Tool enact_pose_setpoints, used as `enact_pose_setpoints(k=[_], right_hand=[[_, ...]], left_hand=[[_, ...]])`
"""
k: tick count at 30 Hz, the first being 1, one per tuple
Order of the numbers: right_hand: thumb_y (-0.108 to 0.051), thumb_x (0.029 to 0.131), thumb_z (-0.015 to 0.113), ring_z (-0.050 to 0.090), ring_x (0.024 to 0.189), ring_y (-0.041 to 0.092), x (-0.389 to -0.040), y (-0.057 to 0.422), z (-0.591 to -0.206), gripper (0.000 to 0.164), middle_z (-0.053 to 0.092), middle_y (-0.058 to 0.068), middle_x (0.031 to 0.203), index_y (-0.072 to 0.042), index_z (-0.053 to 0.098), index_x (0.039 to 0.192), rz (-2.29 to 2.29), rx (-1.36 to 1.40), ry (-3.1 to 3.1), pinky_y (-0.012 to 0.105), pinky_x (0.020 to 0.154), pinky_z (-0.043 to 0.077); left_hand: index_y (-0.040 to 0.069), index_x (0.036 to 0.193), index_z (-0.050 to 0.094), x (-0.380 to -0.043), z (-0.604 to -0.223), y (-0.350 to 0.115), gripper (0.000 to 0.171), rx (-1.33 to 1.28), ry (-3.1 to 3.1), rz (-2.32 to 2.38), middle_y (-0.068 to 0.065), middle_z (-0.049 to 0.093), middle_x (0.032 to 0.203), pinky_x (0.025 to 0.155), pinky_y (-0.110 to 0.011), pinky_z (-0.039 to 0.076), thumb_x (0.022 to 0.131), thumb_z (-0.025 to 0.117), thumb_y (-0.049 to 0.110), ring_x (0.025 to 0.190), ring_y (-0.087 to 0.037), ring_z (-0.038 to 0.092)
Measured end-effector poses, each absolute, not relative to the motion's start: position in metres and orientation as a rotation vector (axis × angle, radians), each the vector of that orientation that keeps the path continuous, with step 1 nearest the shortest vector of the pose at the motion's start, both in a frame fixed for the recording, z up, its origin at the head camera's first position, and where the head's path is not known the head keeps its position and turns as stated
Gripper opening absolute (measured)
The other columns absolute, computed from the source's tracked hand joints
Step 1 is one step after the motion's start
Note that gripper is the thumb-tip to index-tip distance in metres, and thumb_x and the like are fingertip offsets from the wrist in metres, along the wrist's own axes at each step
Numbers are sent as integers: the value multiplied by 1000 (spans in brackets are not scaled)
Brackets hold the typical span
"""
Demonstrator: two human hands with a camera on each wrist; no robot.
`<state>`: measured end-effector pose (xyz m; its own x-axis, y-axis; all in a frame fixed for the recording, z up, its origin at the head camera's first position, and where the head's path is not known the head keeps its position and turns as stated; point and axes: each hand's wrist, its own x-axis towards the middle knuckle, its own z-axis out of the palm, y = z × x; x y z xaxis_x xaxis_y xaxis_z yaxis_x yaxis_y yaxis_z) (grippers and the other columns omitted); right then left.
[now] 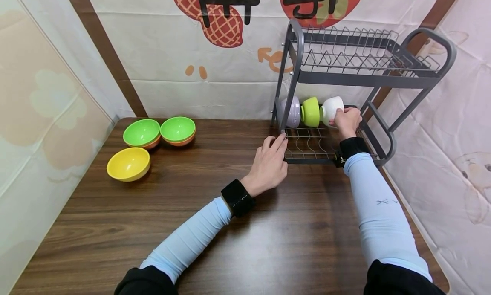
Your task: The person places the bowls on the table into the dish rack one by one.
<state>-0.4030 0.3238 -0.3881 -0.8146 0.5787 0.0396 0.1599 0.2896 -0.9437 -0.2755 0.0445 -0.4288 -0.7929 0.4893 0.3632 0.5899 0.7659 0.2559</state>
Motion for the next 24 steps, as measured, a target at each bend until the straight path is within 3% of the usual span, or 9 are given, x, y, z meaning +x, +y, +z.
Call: enact_pose_setpoints(k=[2,4,7,9,11,13,15,20,24], right_hand=[[-14,106,53,63,44,0,-403,324,-388,37,57,39,125,12,68,127,1475,-667,-2216,19,51,54],[-15,106,54,61,42,0,-403,324,-388,36,69,29,101,12,69,125,1427,-663,-2230,18,48,53],[-15,105,55,58,42,-2,-402,323,-387,35,69,17,82,10,72,122,1354,-664,-2250,17,48,51],[-17,106,55,65,54,3,-400,321,-387,35,66,14,88,9,73,121,1298,-668,-2267,20,57,55],[-18,106,56,73,81,17,-399,319,-387,34,68,20,102,7,73,121,1227,-670,-2282,28,79,58],[-18,105,58,66,109,32,-398,317,-387,33,66,23,119,6,70,124,1167,-662,-2284,38,100,51],[-16,103,60,54,126,41,-396,315,-387,34,60,25,133,6,66,129,1120,-647,-2279,45,112,40],[-12,100,62,53,125,40,-387,304,-387,41,50,22,139,0,60,139,1071,-578,-2241,47,109,40],[-11,100,65,56,117,35,-367,286,-390,29,61,18,124,0,67,127,1065,-475,-2150,43,107,38]], left_hand=[[3,158,44,-275,-428,44,62,-839,-2688,-530,-7,30,170,102,-47,44,98,55,14,145,-31,31],[3,158,44,-275,-428,44,62,-840,-2683,-535,-8,31,170,102,-48,44,97,55,14,144,-32,32],[2,157,45,-275,-427,44,62,-841,-2673,-536,-8,32,169,102,-49,45,97,55,14,144,-32,33],[2,157,46,-275,-427,43,62,-841,-2667,-534,-8,33,169,100,-49,45,97,55,14,143,-32,33],[3,157,46,-274,-425,43,61,-841,-2673,-527,-8,33,168,99,-48,46,97,56,14,143,-33,34],[3,157,47,-275,-423,42,61,-846,-2680,-523,-8,34,168,97,-47,47,97,56,14,143,-33,34],[3,156,48,-276,-421,41,60,-859,-2686,-526,-8,34,168,95,-46,48,98,56,14,143,-33,35],[5,152,54,-280,-412,31,53,-850,-2640,-619,-12,43,161,96,-46,50,100,56,12,140,-32,41],[4,144,61,-282,-404,21,41,-801,-2562,-792,-13,62,138,96,-43,52,104,57,13,123,-28,59]])
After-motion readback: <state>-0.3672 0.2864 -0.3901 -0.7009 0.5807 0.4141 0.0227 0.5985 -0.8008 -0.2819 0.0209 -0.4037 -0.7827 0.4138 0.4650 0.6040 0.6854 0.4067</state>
